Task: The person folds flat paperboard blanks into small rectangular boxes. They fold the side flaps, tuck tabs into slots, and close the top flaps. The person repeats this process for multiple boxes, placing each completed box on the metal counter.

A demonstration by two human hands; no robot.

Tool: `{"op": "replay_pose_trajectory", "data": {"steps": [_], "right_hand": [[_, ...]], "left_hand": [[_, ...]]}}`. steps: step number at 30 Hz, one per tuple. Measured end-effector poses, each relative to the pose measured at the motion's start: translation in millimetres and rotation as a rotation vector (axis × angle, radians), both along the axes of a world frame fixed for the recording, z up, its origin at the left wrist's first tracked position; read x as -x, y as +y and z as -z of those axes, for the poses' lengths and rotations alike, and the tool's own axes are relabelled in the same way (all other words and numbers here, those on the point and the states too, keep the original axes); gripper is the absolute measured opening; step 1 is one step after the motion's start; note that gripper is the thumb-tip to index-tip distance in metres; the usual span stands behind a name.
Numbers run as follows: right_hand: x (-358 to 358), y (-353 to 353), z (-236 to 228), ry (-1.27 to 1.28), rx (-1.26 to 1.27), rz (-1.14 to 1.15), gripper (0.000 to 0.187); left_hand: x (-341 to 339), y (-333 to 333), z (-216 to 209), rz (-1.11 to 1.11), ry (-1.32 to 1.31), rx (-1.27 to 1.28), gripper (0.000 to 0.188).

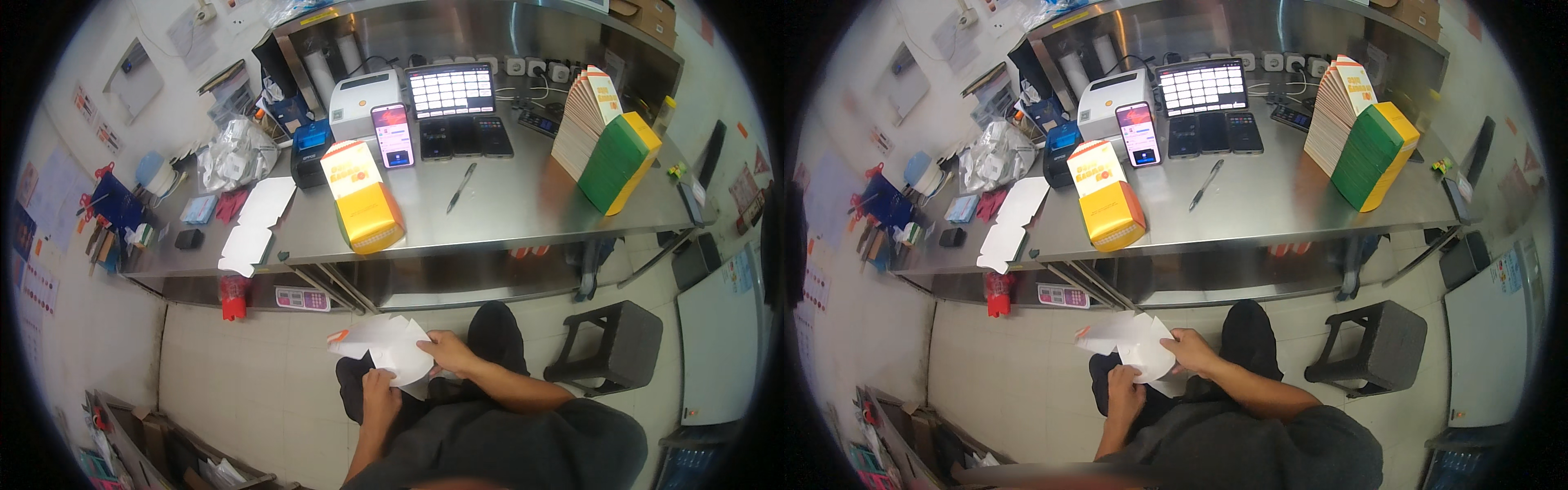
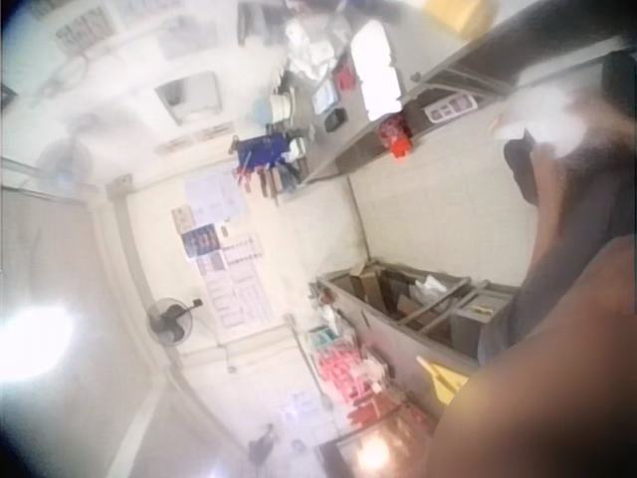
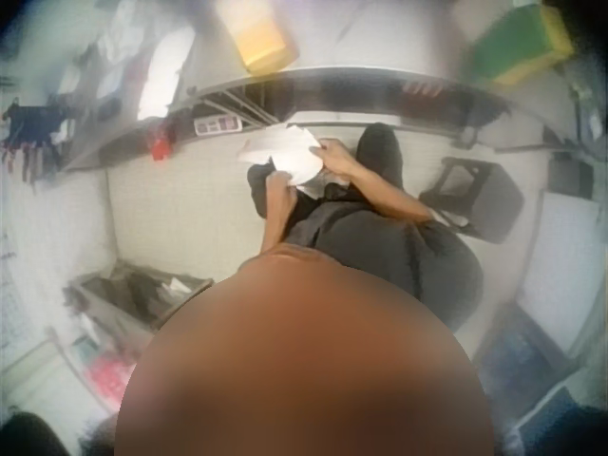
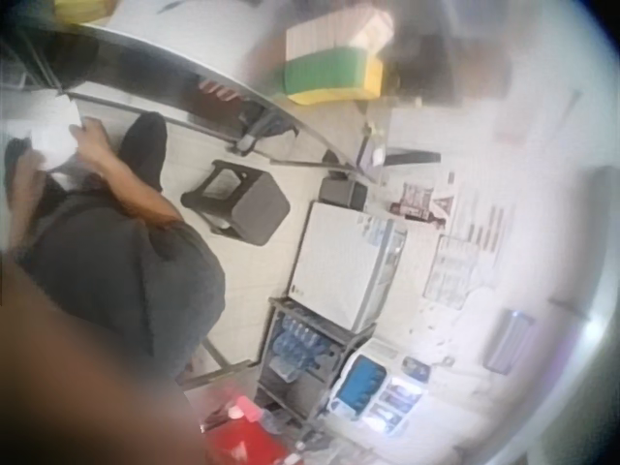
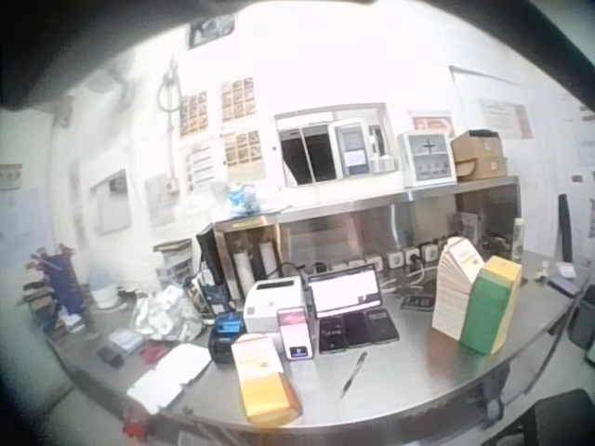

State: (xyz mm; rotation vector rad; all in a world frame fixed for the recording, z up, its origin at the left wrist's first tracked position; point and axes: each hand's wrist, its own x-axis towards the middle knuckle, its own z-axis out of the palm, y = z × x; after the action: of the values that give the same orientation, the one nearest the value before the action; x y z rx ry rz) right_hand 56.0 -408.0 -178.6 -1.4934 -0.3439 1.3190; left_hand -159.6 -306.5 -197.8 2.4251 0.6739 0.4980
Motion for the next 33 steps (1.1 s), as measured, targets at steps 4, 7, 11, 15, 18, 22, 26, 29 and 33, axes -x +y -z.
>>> {"op": "replay_pose_trajectory", "data": {"steps": [4,7,11,15,18,22,26,29,33], "right_hand": [[6,-3,13,-0.023,-0.111,0.028,0.029],[11,-2,18,-0.055,-0.184,0.066,0.027],[18,1,12,0.053,-0.201,0.233,0.027],[15,0,4,0.1,-0.124,0.261,0.028],[16,2,5,0.026,-0.217,0.258,0.03],[17,6,12,0.021,-0.298,0.276,0.03],[15,11,14,0.052,-0.349,0.265,0.031],[18,11,11,-0.194,-0.341,0.213,0.031],[22,3,2,-0.873,-0.384,0.092,0.028]], "left_hand": [[-22,-5,-10,0.069,-0.03,-0.119,0.043],[-35,-14,-24,0.053,-0.038,-0.129,0.048],[-43,-22,-33,-0.036,0.001,-0.108,0.045],[-51,-20,-29,-0.159,-0.088,0.192,0.03],[-56,-19,-28,-0.211,-0.192,0.342,0.023],[-56,-13,-33,-0.16,-0.232,0.115,0.017],[-55,-9,-28,-0.233,-0.296,0.22,0.013],[-58,-6,-17,-0.355,-0.442,0.72,0.01],[-57,-7,-11,-0.457,-0.526,1.116,0.01]]}}
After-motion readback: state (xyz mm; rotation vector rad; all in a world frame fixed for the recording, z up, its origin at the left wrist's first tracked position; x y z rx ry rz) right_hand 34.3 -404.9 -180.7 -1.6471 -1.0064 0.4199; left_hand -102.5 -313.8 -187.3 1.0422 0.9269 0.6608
